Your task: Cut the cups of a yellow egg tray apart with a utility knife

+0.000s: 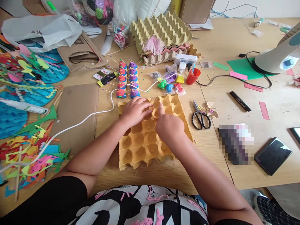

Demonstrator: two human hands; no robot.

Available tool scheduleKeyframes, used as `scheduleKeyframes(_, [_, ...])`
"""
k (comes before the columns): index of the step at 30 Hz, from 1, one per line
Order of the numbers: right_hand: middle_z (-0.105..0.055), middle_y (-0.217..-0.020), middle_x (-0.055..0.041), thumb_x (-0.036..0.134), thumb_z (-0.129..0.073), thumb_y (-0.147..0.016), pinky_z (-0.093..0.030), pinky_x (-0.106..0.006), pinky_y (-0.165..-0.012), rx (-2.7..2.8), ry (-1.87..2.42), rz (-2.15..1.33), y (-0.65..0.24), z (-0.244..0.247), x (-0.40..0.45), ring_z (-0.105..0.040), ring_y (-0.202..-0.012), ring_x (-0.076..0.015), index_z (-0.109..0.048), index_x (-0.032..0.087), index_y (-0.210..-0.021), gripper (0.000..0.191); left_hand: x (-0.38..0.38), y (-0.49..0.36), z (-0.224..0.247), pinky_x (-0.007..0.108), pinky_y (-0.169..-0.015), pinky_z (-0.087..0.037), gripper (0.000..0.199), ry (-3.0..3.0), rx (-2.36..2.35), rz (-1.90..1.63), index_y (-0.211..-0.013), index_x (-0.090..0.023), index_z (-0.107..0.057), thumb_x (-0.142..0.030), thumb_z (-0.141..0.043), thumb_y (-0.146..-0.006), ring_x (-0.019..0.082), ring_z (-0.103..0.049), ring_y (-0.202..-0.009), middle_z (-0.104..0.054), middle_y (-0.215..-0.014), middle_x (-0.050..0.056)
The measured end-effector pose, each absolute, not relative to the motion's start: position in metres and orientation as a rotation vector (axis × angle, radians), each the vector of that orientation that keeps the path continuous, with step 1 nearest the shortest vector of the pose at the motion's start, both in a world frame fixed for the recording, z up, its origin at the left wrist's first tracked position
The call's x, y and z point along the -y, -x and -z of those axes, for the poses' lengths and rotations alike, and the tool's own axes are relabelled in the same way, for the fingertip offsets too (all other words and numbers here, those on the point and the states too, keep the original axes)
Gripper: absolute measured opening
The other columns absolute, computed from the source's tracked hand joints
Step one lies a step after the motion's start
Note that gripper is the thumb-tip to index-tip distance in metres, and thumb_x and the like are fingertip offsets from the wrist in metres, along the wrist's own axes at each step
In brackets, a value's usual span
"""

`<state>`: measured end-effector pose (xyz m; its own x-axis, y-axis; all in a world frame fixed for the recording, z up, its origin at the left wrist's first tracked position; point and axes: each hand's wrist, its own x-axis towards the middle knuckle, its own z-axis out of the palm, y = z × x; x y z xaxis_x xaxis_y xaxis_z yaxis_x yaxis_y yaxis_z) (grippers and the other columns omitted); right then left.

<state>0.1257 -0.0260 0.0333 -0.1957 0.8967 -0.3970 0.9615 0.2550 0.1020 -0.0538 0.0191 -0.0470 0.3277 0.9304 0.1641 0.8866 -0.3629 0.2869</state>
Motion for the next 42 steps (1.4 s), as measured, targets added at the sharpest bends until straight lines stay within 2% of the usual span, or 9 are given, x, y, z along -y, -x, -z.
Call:
scheduleKeyframes(7, [-0.081,-0.094,-0.0169,0.022,-0.034,-0.103,-0.051,-0.035,-0.065,-2.157,-1.694,0.245,-0.129,-0.037,0.024,-0.077,-0.085,-0.0277,-0.002,0.009,-0.175,0.080,-0.019,0.054,0.048,0.045,-0.107,-0.048,0.034,-2.453,-1.687,-0.453,-0.128,-0.030,-0.078,-0.048,-0.064,-0.103,0.031,-0.058,-0.129,-0.071,-0.136,0.008])
scheduleKeyframes(14, [-0.082,-0.101,-0.0161,0.030,-0.032,-0.105,-0.053,-0.038,-0.071,-2.126,-1.737,0.303,-0.139,-0.049,0.026,-0.078,-0.096,-0.0318,-0.020,0.013,-0.175,0.073,-0.021,0.053,0.049,0.046,-0.108,-0.048,0.034,-2.445,-1.690,-0.462,-0.128,-0.031,-0.078,-0.048,-0.064,-0.103,0.032,-0.058,-0.129,-0.072,-0.134,0.008])
scheduleKeyframes(20, [-0.082,-0.111,-0.0145,0.028,-0.033,-0.105,-0.055,-0.038,-0.076,-2.142,-1.803,0.317,-0.133,-0.050,0.014,-0.078,-0.099,-0.0304,-0.016,0.017,-0.176,0.073,-0.020,0.053,0.047,0.045,-0.110,-0.047,0.033,-2.442,-1.682,-0.464,-0.126,-0.030,-0.079,-0.048,-0.064,-0.103,0.031,-0.057,-0.131,-0.071,-0.136,0.008])
scheduleKeyframes(27, [-0.082,-0.109,-0.0184,0.029,-0.029,-0.105,-0.057,-0.043,-0.078,-2.155,-1.768,0.329,-0.131,-0.042,0.012,-0.078,-0.102,-0.0342,-0.015,0.015,-0.176,0.073,-0.020,0.054,0.049,0.045,-0.107,-0.048,0.033,-2.448,-1.669,-0.473,-0.127,-0.030,-0.079,-0.048,-0.062,-0.104,0.031,-0.057,-0.128,-0.071,-0.133,0.009])
scheduleKeyframes(35, [-0.082,-0.113,-0.0170,0.025,-0.033,-0.104,-0.058,-0.039,-0.078,-2.140,-1.767,0.303,-0.125,-0.040,0.007,-0.078,-0.101,-0.0296,-0.017,0.014,-0.175,0.073,-0.020,0.055,0.048,0.044,-0.110,-0.046,0.032,-2.430,-1.665,-0.469,-0.127,-0.031,-0.078,-0.047,-0.062,-0.104,0.030,-0.055,-0.130,-0.070,-0.135,0.008])
scheduleKeyframes(38, [-0.080,-0.119,-0.0172,0.023,-0.036,-0.103,-0.058,-0.037,-0.080,-2.132,-1.762,0.353,-0.123,-0.042,0.000,-0.077,-0.106,-0.0298,-0.016,0.014,-0.175,0.076,-0.020,0.055,0.047,0.044,-0.111,-0.046,0.031,-2.429,-1.660,-0.470,-0.126,-0.031,-0.078,-0.046,-0.062,-0.104,0.030,-0.055,-0.131,-0.070,-0.135,0.008])
scheduleKeyframes(42, [-0.080,-0.117,-0.0187,0.024,-0.036,-0.102,-0.058,-0.038,-0.080,-2.127,-1.739,0.337,-0.125,-0.046,0.000,-0.077,-0.106,-0.0308,-0.016,0.014,-0.175,0.076,-0.020,0.054,0.047,0.044,-0.110,-0.046,0.032,-2.430,-1.668,-0.466,-0.126,-0.030,-0.078,-0.046,-0.062,-0.104,0.030,-0.056,-0.131,-0.070,-0.136,0.008])
